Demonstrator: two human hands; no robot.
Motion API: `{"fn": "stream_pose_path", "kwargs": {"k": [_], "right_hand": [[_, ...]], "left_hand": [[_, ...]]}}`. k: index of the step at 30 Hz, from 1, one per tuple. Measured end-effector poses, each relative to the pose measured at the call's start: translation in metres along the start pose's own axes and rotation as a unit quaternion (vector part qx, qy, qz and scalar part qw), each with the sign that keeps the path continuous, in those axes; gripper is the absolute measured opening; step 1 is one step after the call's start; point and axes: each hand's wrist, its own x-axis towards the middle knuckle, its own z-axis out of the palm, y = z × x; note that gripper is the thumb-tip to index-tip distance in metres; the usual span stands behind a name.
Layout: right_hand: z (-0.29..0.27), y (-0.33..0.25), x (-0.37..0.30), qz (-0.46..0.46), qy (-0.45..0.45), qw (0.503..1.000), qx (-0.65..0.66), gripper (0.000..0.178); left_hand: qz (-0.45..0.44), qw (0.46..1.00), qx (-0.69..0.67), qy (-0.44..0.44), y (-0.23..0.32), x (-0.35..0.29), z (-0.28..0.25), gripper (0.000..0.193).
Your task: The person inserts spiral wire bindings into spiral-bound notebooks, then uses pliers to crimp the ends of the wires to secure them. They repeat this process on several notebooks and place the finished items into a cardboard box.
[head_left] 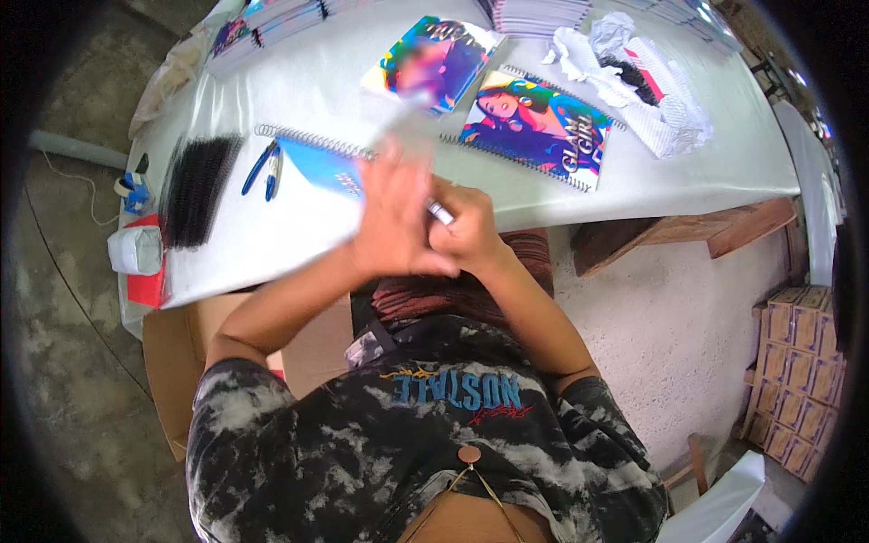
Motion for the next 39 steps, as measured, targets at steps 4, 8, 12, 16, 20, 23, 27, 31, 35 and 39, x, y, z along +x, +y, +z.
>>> {"fn": "stream_pose_path", "kwargs": {"k": [4,8,12,16,20,23,27,31,35,39], "right_hand": [[-0.008,-0.013,0.000,-0.016,0.019,0.999,0.043,0.047],[-0.013,-0.049,0.019,-0.178,0.079,0.980,-0.031,0.063],[-0.052,-0.083,0.039,-0.023,-0.073,0.973,-0.217,0.056],[-0.073,-0.034,0.027,0.272,-0.117,0.952,-0.078,0.033],[-0.073,-0.025,0.010,0.249,0.012,0.968,-0.021,0.030],[-0.086,-0.027,0.013,0.343,-0.041,0.937,-0.045,0.023],[-0.083,-0.019,0.005,0.263,0.086,0.960,0.040,0.014],[-0.087,-0.031,0.009,0.287,0.095,0.951,0.070,0.015],[-0.090,-0.046,0.026,0.215,0.066,0.971,-0.083,0.016],[-0.118,-0.028,0.069,0.115,0.010,0.950,-0.291,0.024]], "left_hand": [[-0.055,0.992,-0.111,0.000,0.033,-0.017,-0.008,0.100],[-0.163,0.950,-0.254,-0.084,0.069,0.052,-0.072,0.057],[-0.345,0.892,-0.285,0.069,0.058,0.069,-0.072,0.025],[-0.480,0.737,-0.474,0.043,0.026,0.070,-0.027,0.025],[-0.514,0.583,-0.629,-0.009,0.021,0.069,-0.010,0.025],[-0.499,0.587,-0.637,0.007,0.023,0.064,0.002,0.026],[-0.495,0.585,-0.642,-0.010,0.023,0.071,0.013,0.020],[-0.461,0.585,-0.666,-0.032,0.017,0.076,0.016,0.011],[-0.375,0.654,-0.652,-0.082,-0.003,0.088,0.020,0.008],[-0.403,0.739,-0.532,-0.094,-0.021,0.136,0.016,0.015]]}}
